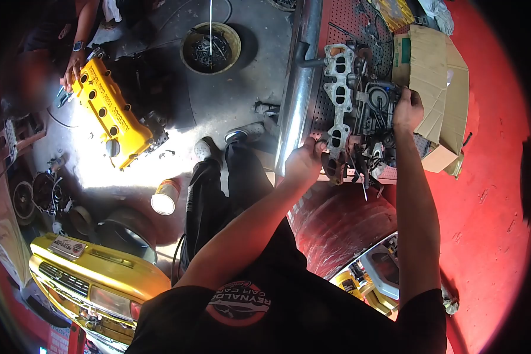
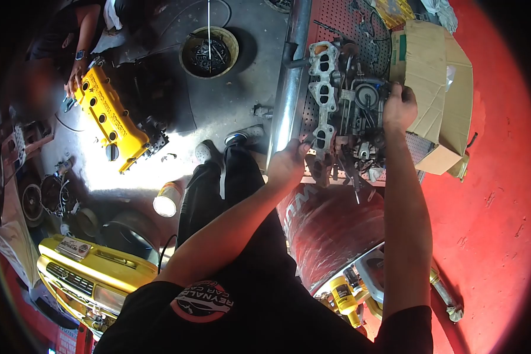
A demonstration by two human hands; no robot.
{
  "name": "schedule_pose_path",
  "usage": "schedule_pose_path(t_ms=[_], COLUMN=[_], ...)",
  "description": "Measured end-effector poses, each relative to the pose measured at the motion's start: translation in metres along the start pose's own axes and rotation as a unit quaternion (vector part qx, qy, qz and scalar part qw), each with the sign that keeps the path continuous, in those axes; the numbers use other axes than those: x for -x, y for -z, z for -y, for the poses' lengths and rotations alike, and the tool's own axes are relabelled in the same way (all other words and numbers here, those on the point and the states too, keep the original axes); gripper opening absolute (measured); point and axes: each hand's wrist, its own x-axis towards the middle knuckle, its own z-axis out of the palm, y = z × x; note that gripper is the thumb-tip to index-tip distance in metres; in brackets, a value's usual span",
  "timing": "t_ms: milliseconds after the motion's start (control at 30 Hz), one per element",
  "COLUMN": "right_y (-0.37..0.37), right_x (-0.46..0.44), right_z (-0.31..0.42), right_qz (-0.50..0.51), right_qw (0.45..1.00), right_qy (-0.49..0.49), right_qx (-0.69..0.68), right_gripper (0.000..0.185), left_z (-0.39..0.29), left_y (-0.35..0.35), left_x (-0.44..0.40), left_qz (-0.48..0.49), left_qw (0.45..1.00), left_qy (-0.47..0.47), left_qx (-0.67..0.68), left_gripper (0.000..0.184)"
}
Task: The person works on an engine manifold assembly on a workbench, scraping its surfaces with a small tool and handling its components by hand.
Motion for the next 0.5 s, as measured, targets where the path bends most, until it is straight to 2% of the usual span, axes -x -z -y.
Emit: schedule_pose_path(t_ms=[33, 67, 133, 167, 200, 267, 367, 467, 500], right_y=[0.0, 0.001, 0.004, 0.005, 0.002, -0.002, 0.005, 0.003, 0.001], right_x=[0.0, 0.0, 0.004, 0.006, 0.003, -0.005, 0.004, 0.002, -0.001], right_z=[0.001, 0.001, 0.0, 0.001, 0.005, 0.009, 0.007, 0.004, 0.006], right_qz=[-0.001, -0.002, 0.002, 0.002, -0.003, -0.007, 0.006, 0.003, 0.001], right_qw=[1.0, 1.0, 1.0, 1.0, 1.0, 1.0, 1.0, 1.0, 1.0], right_qy=[0.004, 0.006, 0.011, 0.012, 0.014, 0.018, 0.01, 0.015, 0.017], right_qx=[-0.002, -0.001, 0.003, 0.001, -0.005, -0.015, -0.004, -0.005, -0.021], right_gripper=[0.039, 0.038, 0.037, 0.037, 0.037, 0.037, 0.039, 0.038, 0.038], left_z=[-0.008, -0.013, -0.002, 0.002, 0.008, 0.021, 0.009, 0.02, 0.022], left_y=[0.002, 0.007, 0.005, 0.007, 0.006, 0.0, 0.009, 0.006, 0.01], left_x=[-0.007, -0.014, -0.023, -0.018, -0.011, -0.007, -0.017, -0.014, -0.009], left_qz=[-0.005, 0.024, 0.005, 0.017, -0.016, -0.001, 0.038, 0.02, 0.036], left_qw=[0.999, 0.999, 0.999, 0.998, 0.999, 0.998, 0.998, 0.997, 0.997], left_qy=[0.017, 0.025, -0.033, -0.012, -0.038, -0.044, -0.007, -0.039, -0.012], left_qx=[0.035, -0.002, -0.022, -0.059, -0.018, -0.045, -0.049, -0.07, -0.072], left_gripper=[0.036, 0.037, 0.038, 0.038, 0.036, 0.034, 0.032, 0.032, 0.032])
